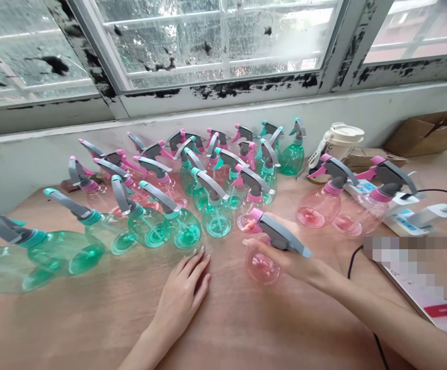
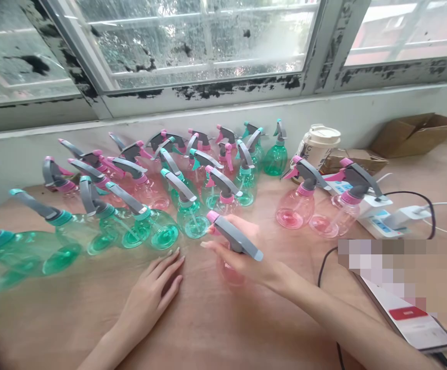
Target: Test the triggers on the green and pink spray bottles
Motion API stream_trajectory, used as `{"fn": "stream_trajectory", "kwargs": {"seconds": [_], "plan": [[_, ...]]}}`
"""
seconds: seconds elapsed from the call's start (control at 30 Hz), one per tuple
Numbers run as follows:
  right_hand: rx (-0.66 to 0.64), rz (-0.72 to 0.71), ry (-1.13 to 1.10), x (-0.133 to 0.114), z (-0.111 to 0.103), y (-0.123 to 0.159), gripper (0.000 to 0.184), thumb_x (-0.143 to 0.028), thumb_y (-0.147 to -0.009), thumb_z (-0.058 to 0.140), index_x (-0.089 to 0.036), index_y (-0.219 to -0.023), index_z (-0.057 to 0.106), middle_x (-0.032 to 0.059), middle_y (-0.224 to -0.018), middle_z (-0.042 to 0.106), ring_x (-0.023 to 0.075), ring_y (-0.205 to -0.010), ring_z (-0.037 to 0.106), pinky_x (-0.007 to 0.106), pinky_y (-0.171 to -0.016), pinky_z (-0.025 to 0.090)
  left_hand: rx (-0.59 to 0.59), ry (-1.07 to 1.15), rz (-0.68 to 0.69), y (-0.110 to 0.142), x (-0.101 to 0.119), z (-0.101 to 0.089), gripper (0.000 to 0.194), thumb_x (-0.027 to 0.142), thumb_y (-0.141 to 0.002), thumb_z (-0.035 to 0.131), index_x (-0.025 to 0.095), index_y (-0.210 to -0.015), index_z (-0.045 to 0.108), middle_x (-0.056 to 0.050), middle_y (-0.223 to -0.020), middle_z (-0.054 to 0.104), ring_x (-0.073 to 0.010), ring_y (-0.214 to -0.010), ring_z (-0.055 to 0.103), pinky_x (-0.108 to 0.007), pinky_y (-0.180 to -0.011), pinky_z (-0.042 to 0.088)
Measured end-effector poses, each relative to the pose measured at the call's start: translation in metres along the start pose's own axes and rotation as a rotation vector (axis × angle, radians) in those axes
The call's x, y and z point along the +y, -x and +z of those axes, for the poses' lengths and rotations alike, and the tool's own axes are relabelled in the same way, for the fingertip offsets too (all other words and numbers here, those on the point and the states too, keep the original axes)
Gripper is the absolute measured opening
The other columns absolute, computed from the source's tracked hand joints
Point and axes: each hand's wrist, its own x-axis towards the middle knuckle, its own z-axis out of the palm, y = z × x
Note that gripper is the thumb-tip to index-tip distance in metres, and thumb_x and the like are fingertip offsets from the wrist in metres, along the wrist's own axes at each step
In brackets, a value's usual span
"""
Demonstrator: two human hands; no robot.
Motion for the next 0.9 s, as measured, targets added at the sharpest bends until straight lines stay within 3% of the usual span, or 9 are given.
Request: {"fn": "stream_trajectory", "kwargs": {"seconds": [0.13,0.23,0.4,0.67,0.8,0.9], "plan": [[0.056,-0.056,0.015,-0.004,0.001,0.002,0.016,-0.023,-0.086,0.064,-0.021,-0.075,0.052,-0.0046,-0.067,0.05,0.0096,-0.056,0.047,0.023,-0.052,0.039,0.001,0.018,-0.02,0.0,-0.001,0.0,0.034,0.031,-0.097,0.045,0.02,-0.126,0.061,-0.009,-0.131,0.063,-0.0251,-0.12,0.058,-0.043,-0.101,0.05],[0.074,-0.091,0.035,-0.009,0.0,0.003,0.019,-0.019,-0.088,0.061,-0.02,-0.073,0.049,-0.0051,-0.065,0.048,0.0088,-0.055,0.044,0.022,-0.052,0.037,-0.004,0.018,-0.026,0.0,-0.001,-0.001,0.034,0.032,-0.097,0.045,0.021,-0.125,0.062,-0.008,-0.131,0.063,-0.0252,-0.119,0.058,-0.044,-0.101,0.05],[0.034,-0.054,0.001,-0.011,-0.001,-0.001,0.003,-0.022,-0.088,0.059,-0.02,-0.087,0.059,-0.0027,-0.07,0.054,0.0104,-0.057,0.047,0.024,-0.053,0.039,-0.013,0.009,-0.017,0.0,0.0,-0.002,0.034,0.031,-0.098,0.044,0.02,-0.125,0.062,-0.009,-0.131,0.063,-0.0257,-0.119,0.058,-0.045,-0.101,0.05],[-0.075,0.033,-0.102,-0.006,-0.003,-0.002,0.026,-0.023,-0.089,0.057,-0.022,-0.115,0.059,0.0002,-0.078,0.061,0.01,-0.051,0.047,0.024,-0.05,0.043,-0.012,-0.002,-0.014,0.0,0.0,-0.001,0.034,0.031,-0.098,0.044,0.019,-0.125,0.062,-0.009,-0.131,0.063,-0.026,-0.119,0.058,-0.045,-0.1,0.05],[-0.066,-0.007,-0.079,-0.005,-0.001,-0.003,0.028,-0.027,-0.085,0.066,-0.022,-0.112,0.059,0.0013,-0.087,0.065,0.0083,-0.049,0.047,0.024,-0.048,0.044,-0.013,0.0,-0.006,-0.001,-0.001,0.0,0.034,0.03,-0.098,0.044,0.018,-0.125,0.062,-0.009,-0.131,0.063,-0.0258,-0.119,0.058,-0.045,-0.101,0.05],[-0.037,-0.04,-0.028,-0.004,-0.001,-0.002,0.02,-0.03,-0.084,0.068,-0.021,-0.1,0.06,-0.0023,-0.072,0.063,0.0085,-0.046,0.047,0.024,-0.047,0.043,-0.009,0.0,-0.007,-0.001,-0.001,-0.001,0.034,0.03,-0.098,0.043,0.019,-0.125,0.062,-0.008,-0.131,0.063,-0.0252,-0.119,0.058,-0.045,-0.101,0.05]]}}
